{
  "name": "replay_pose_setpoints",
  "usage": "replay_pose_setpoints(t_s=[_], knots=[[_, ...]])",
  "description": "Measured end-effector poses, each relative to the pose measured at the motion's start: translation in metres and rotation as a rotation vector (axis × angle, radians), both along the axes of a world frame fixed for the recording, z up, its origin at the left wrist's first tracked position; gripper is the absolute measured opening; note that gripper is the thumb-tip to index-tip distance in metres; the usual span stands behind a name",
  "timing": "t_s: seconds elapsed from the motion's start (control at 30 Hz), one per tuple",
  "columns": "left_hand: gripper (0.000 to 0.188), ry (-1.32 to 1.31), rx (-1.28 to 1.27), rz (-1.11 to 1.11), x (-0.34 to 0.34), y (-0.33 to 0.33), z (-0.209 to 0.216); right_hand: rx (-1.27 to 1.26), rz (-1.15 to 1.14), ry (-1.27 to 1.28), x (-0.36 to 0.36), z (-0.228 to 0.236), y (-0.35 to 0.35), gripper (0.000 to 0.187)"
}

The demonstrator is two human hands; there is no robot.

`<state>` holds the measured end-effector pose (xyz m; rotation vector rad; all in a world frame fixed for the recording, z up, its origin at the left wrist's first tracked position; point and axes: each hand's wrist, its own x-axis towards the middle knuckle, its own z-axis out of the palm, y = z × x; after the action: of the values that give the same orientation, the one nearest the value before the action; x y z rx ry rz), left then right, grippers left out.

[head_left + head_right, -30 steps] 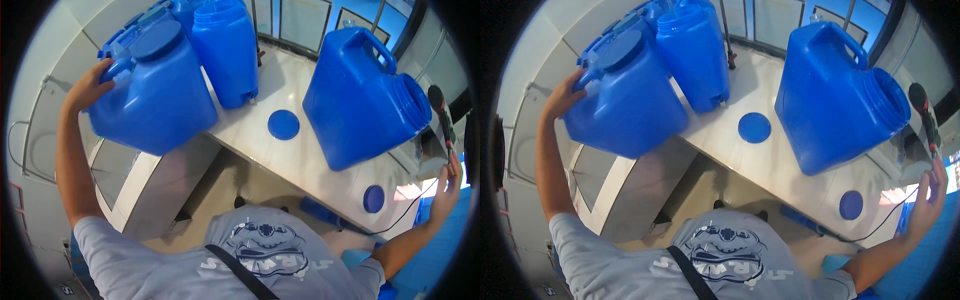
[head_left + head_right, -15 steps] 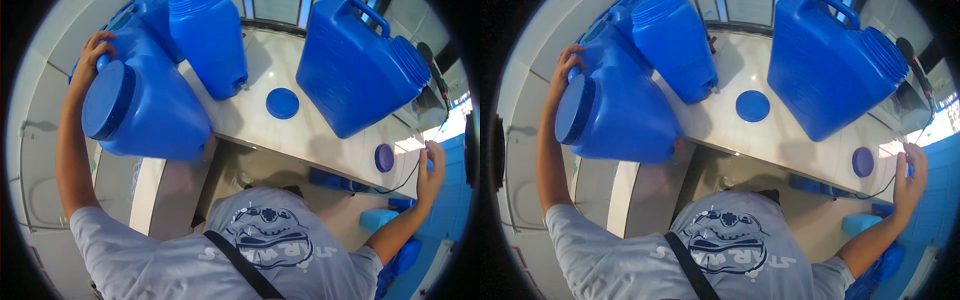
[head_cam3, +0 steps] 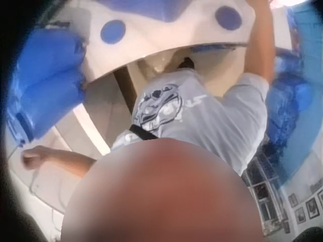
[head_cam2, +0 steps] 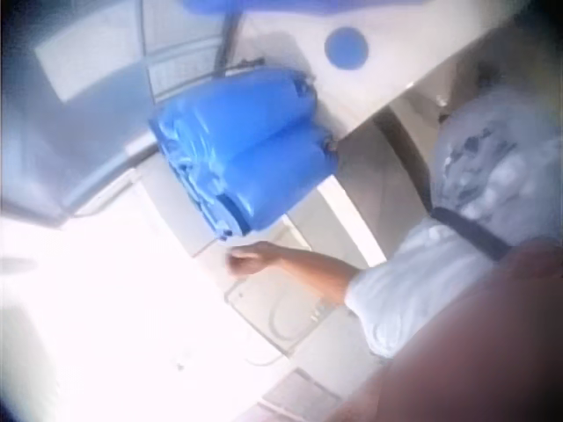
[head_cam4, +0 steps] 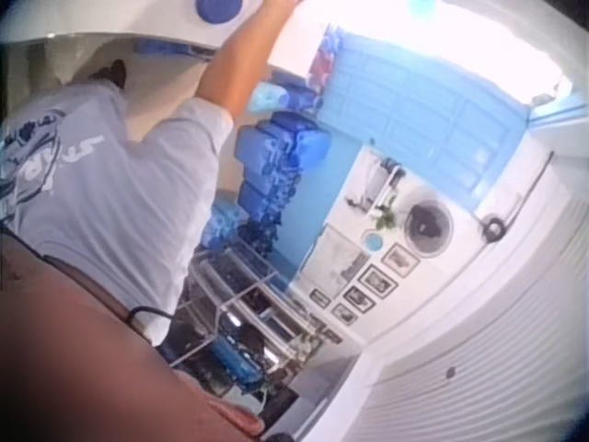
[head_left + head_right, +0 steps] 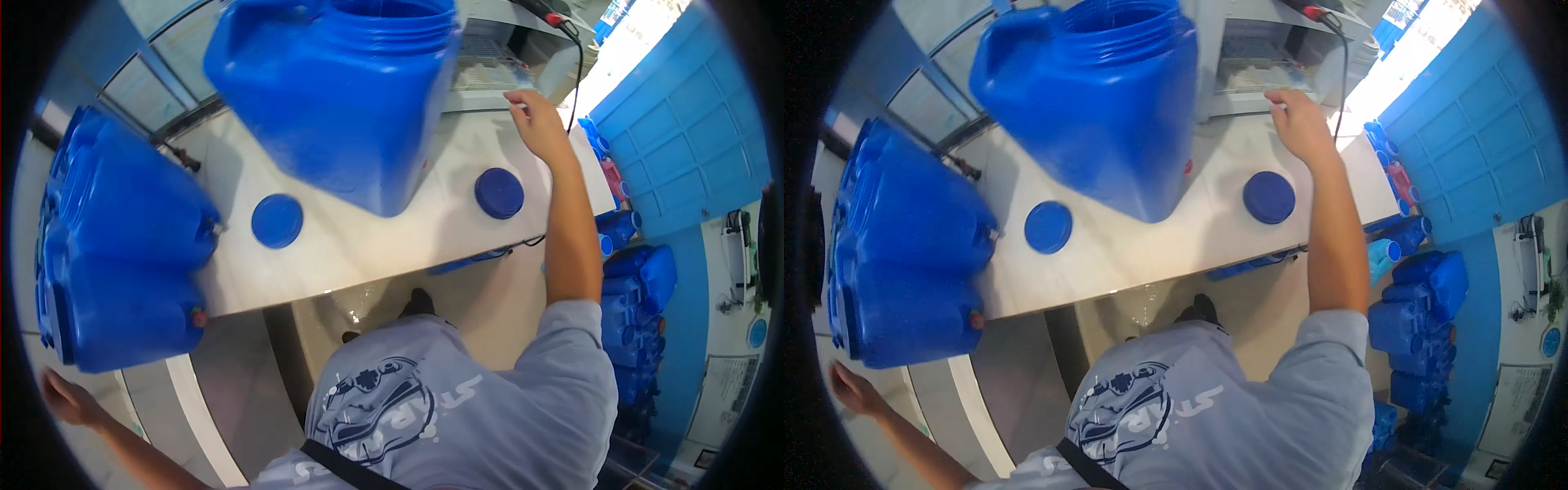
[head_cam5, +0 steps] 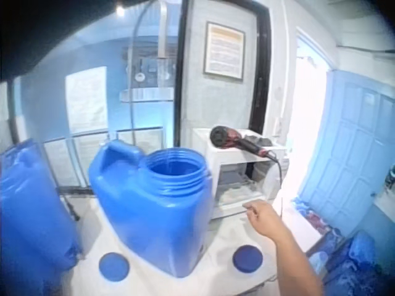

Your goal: The person assembles blue plastic containers by inserting white threaded adapters into the container openings and securing them with a red heat gun. They repeatedly pick up containers, insert adapters, apply heat, and place the containers on a white countertop or the floor.

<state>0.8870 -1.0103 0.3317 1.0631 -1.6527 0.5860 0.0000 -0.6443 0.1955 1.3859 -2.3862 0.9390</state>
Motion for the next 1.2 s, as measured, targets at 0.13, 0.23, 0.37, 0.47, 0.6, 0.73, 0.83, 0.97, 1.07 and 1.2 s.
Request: replay_pose_setpoints(t_s=[0.13,0.23,0.37,0.47,0.6,0.73,0.83,0.97,1.07,1.2], knots=[[0.018,-0.316,0.258,-0.222,-0.130,0.116,-0.112,0.110,-0.248,-0.027,-0.107,-0.047,-0.039,0.024],[0.024,-0.687,0.560,-0.139,-0.223,0.145,-0.153,0.282,-0.361,-0.064,-0.168,-0.057,-0.068,0.028],[0.034,-0.889,0.743,0.120,-0.276,0.132,-0.178,0.561,-0.416,0.011,-0.211,-0.066,-0.107,0.032],[0.043,-0.956,0.847,0.370,-0.269,0.126,-0.188,0.626,-0.431,-0.044,-0.226,-0.078,-0.125,0.034],[0.048,-0.947,1.020,0.575,-0.247,0.127,-0.187,0.526,-0.558,-0.070,-0.221,-0.077,-0.127,0.034],[0.050,-0.510,1.342,0.174,-0.262,0.142,-0.181,-0.098,-0.384,-0.102,-0.159,-0.044,-0.082,0.031],[0.052,-0.026,1.530,-0.504,-0.311,0.180,-0.181,-0.485,-0.088,-0.264,-0.066,-0.024,-0.027,0.025],[0.053,0.177,1.637,-1.041,-0.413,0.232,-0.174,-0.500,0.259,-1.215,0.083,-0.024,0.030,0.023],[0.056,0.389,1.641,-1.375,-0.478,0.257,-0.163,-0.399,0.451,-1.489,0.178,-0.033,0.029,0.022],[0.042,0.602,1.731,-1.388,-0.507,0.260,-0.153,-0.405,0.502,-1.422,0.238,-0.034,0.030,0.025]])
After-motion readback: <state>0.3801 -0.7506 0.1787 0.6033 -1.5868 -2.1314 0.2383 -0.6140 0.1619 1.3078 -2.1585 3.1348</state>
